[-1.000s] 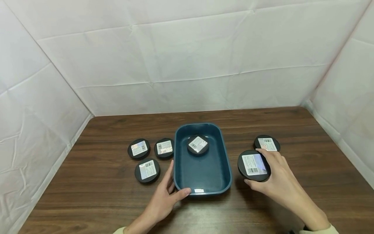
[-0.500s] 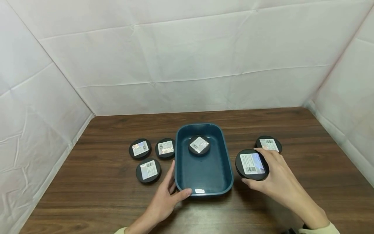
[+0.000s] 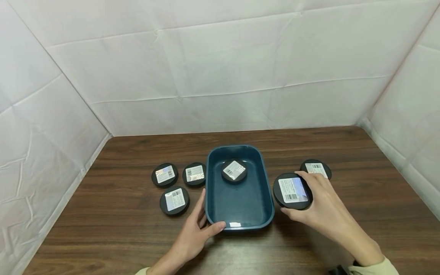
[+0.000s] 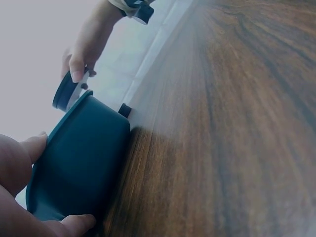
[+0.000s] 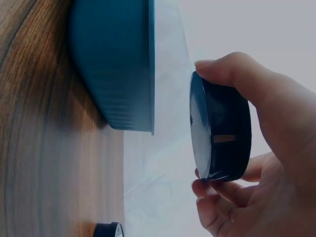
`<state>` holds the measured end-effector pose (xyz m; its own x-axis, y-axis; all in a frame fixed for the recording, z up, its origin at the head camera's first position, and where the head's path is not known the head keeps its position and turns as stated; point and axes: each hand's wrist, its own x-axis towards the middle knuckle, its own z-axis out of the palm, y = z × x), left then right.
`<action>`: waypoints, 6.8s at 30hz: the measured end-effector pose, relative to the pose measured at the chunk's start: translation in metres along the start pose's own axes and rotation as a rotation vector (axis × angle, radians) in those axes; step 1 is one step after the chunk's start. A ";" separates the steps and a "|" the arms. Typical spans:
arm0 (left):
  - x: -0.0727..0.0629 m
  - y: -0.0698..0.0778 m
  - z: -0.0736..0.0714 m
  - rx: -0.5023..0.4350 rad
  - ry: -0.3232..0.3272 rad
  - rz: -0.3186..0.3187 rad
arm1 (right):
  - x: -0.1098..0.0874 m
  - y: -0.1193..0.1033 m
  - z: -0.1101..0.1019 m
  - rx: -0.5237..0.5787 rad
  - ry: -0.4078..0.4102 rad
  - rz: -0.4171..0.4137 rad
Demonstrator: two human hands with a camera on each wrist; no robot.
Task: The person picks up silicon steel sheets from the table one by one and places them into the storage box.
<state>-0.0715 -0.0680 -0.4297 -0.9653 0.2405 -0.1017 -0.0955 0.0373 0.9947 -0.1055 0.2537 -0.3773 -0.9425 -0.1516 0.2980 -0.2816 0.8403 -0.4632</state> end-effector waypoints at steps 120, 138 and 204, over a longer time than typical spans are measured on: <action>-0.001 0.002 -0.001 0.014 -0.004 -0.032 | 0.029 -0.063 0.035 0.040 -0.241 -0.132; 0.000 0.001 0.000 0.015 0.003 -0.028 | 0.038 -0.071 0.037 0.036 -0.276 -0.163; 0.001 0.002 0.000 0.049 -0.004 -0.040 | 0.058 -0.086 0.066 -0.041 -0.478 -0.155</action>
<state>-0.0726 -0.0682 -0.4276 -0.9600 0.2413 -0.1418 -0.1223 0.0941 0.9880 -0.1478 0.1383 -0.3752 -0.8698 -0.4897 -0.0598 -0.4265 0.8073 -0.4079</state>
